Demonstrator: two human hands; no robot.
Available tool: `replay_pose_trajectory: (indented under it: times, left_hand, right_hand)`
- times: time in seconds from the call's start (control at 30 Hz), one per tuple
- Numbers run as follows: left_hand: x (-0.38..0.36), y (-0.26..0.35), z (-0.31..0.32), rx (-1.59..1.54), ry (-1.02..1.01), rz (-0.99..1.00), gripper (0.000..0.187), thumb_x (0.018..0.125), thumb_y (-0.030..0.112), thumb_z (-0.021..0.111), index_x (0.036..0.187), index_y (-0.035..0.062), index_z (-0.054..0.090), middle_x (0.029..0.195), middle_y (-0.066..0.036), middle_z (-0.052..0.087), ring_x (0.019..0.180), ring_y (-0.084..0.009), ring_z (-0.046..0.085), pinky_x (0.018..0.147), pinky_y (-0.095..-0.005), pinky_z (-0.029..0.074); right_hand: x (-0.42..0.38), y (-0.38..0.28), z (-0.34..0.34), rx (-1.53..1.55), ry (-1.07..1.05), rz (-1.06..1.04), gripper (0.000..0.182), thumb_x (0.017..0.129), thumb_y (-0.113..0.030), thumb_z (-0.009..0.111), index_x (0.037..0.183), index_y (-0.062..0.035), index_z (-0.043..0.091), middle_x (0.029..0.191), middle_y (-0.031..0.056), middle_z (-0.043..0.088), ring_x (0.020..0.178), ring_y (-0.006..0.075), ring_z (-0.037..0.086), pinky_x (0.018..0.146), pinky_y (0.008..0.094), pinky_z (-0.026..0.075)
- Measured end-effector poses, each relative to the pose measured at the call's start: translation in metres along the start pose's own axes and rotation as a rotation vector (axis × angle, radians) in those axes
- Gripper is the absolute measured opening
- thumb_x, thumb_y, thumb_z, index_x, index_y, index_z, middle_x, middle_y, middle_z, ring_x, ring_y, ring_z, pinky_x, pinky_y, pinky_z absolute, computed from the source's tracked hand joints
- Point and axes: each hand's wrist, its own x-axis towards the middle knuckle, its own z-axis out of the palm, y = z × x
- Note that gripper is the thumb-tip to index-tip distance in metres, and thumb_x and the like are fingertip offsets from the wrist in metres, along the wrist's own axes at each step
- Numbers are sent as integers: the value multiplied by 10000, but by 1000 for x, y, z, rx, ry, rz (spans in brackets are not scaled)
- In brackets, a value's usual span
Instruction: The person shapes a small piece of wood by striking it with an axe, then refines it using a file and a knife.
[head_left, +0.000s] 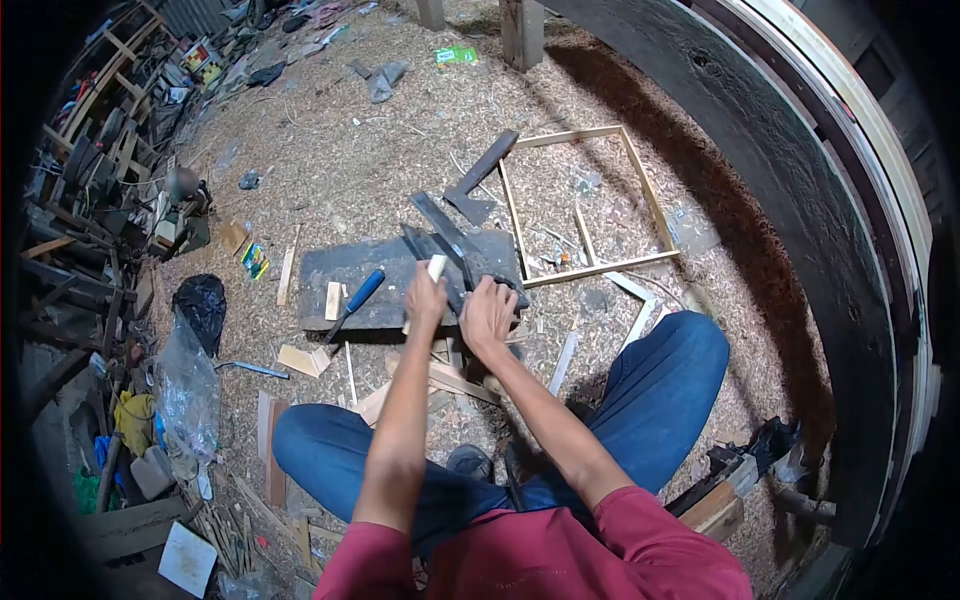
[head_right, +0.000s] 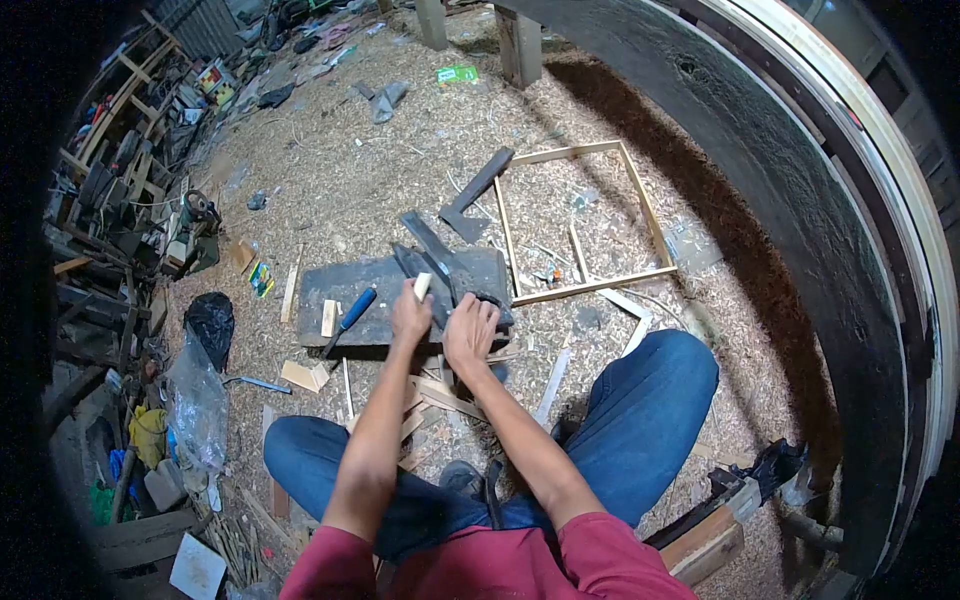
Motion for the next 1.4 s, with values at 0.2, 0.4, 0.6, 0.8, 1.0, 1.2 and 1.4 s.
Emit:
replay_pose_trajectory:
  times: [0.2,0.4,0.6,0.8,1.0,1.2,1.4]
  left_hand:
    - [21,-62,-50,222,-90,102,433,841,169,709,1231,158,521,1047,-179,685,1012,-388,643,829,-495,494]
    - [8,-52,-53,254,41,211,422,831,229,730,1195,123,544,1145,-192,548,959,-422,633,794,-505,521]
    - [13,6,-38,107,75,497,505,866,427,660,1142,37,494,1116,-200,516,911,-431,616,770,-517,504]
    - [41,71,12,45,53,647,287,954,292,562,1037,18,533,1012,-206,549,851,-429,596,731,-534,475]
    - [55,77,80,22,102,702,241,927,246,601,989,19,550,989,-159,551,982,-351,542,838,-465,432]
    - [50,85,79,66,225,542,179,877,218,612,957,61,578,978,-123,563,992,-306,533,847,-429,410]
    - [72,94,93,73,349,488,166,873,200,559,942,62,619,925,-119,603,954,-306,552,871,-428,413]
  right_hand:
    - [-9,-36,8,8,-41,9,269,896,-184,590,1073,4,518,997,183,627,993,331,543,932,481,346]
    - [-13,-47,-3,141,-53,44,321,883,-180,587,1114,31,515,1008,216,633,1009,358,552,948,496,346]
    - [5,-11,-21,266,104,129,416,889,-178,588,1223,53,497,1043,213,621,1022,322,554,978,461,332]
    - [29,40,-55,480,165,240,386,946,-220,563,1231,33,505,996,208,650,961,320,607,981,451,349]
    - [23,81,-43,681,242,231,317,917,-191,633,1148,14,563,987,244,667,929,427,639,818,479,487]
    - [12,94,-44,723,185,243,260,900,-166,669,1078,10,598,874,208,657,756,319,660,702,396,509]
    - [-7,104,-31,735,193,297,285,887,-189,697,1077,4,609,800,180,663,683,276,657,656,373,516]
